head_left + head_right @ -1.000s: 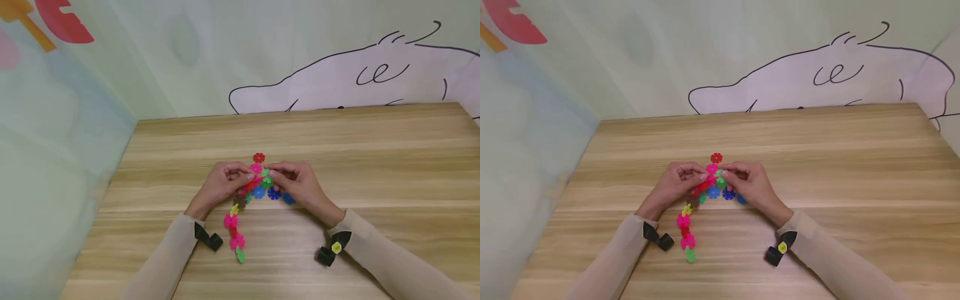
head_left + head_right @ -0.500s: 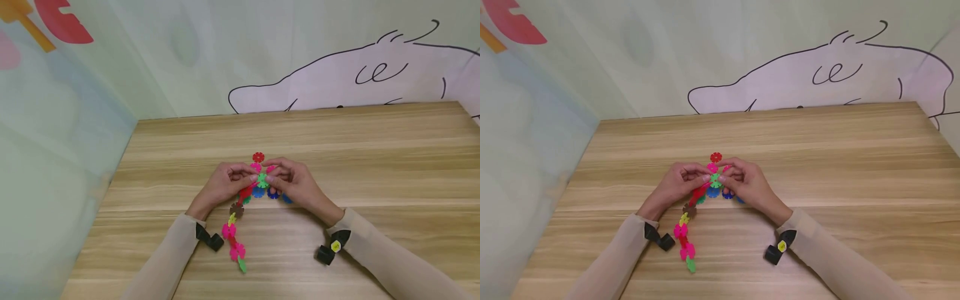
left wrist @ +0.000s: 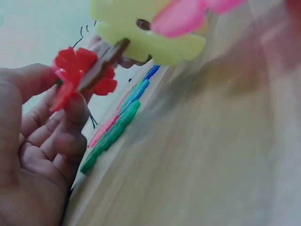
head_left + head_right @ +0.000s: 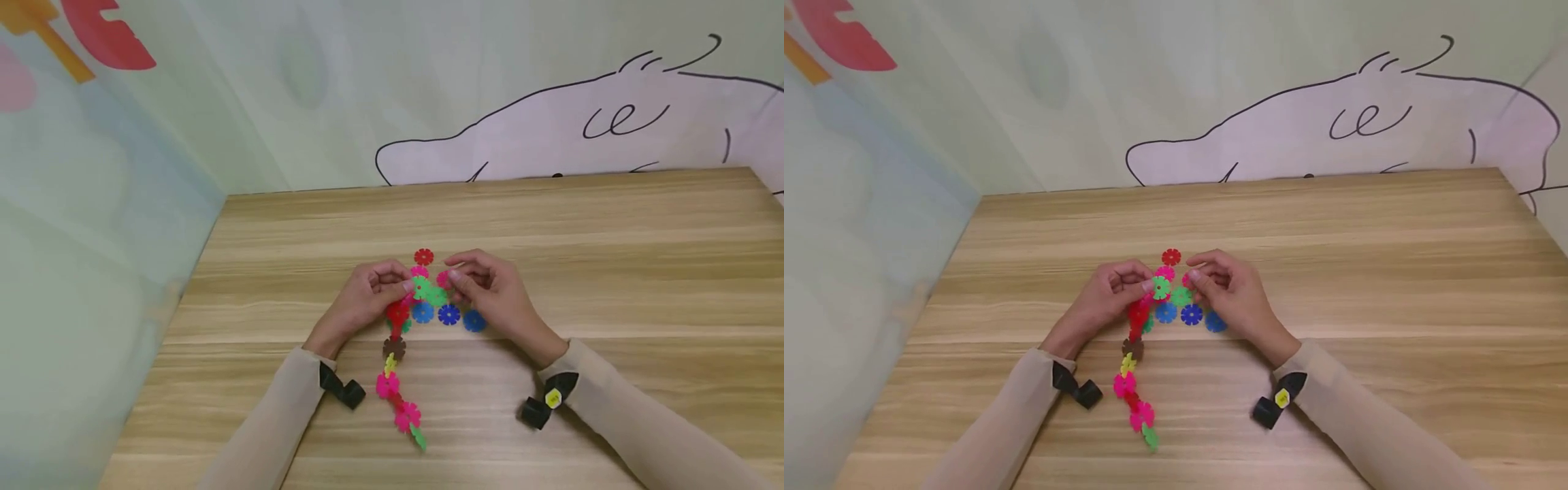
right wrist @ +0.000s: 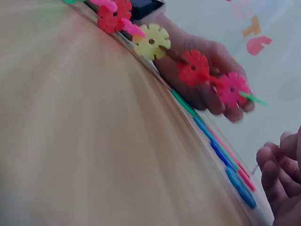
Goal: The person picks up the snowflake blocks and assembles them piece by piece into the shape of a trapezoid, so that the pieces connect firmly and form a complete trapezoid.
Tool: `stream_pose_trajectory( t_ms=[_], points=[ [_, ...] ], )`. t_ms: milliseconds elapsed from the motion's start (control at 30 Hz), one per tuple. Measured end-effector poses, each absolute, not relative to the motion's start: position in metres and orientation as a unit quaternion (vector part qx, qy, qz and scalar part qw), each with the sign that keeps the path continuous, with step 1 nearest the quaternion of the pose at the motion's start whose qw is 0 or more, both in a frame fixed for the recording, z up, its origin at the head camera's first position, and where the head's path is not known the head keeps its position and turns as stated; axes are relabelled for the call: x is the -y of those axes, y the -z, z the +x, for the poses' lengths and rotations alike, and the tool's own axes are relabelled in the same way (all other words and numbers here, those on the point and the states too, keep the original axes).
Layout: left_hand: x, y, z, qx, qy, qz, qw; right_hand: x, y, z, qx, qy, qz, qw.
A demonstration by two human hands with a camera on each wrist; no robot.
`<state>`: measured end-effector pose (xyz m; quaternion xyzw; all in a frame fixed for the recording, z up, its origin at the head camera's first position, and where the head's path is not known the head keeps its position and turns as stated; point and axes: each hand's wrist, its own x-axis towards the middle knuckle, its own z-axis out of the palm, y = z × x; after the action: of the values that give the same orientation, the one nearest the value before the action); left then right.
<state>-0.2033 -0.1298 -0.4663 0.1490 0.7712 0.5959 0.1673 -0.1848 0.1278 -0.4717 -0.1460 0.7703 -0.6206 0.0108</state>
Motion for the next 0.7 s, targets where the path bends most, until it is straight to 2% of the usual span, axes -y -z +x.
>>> stream_pose_trajectory(
  t_ms=[133, 233, 467, 700],
  points=[
    [0.136, 0.469, -0.205, -0.736, -0.648, 0.131, 0.144, -0.138, 0.474, -0.191, -0.829, 0.540, -0.143, -0.044],
    [0.140, 0.470, -0.209, -0.703, -0.692, 0.115, 0.119, -0.143, 0.475, -0.197, -0.858, 0.482, -0.166, -0.059],
    [0.143, 0.470, -0.215, -0.660, -0.737, 0.116, 0.091, -0.142, 0.474, -0.203, -0.890, 0.374, -0.256, -0.043],
    [0.141, 0.469, -0.215, -0.644, -0.754, 0.095, 0.091, -0.137, 0.473, -0.200, -0.886, 0.396, -0.240, -0.024]
  ],
)
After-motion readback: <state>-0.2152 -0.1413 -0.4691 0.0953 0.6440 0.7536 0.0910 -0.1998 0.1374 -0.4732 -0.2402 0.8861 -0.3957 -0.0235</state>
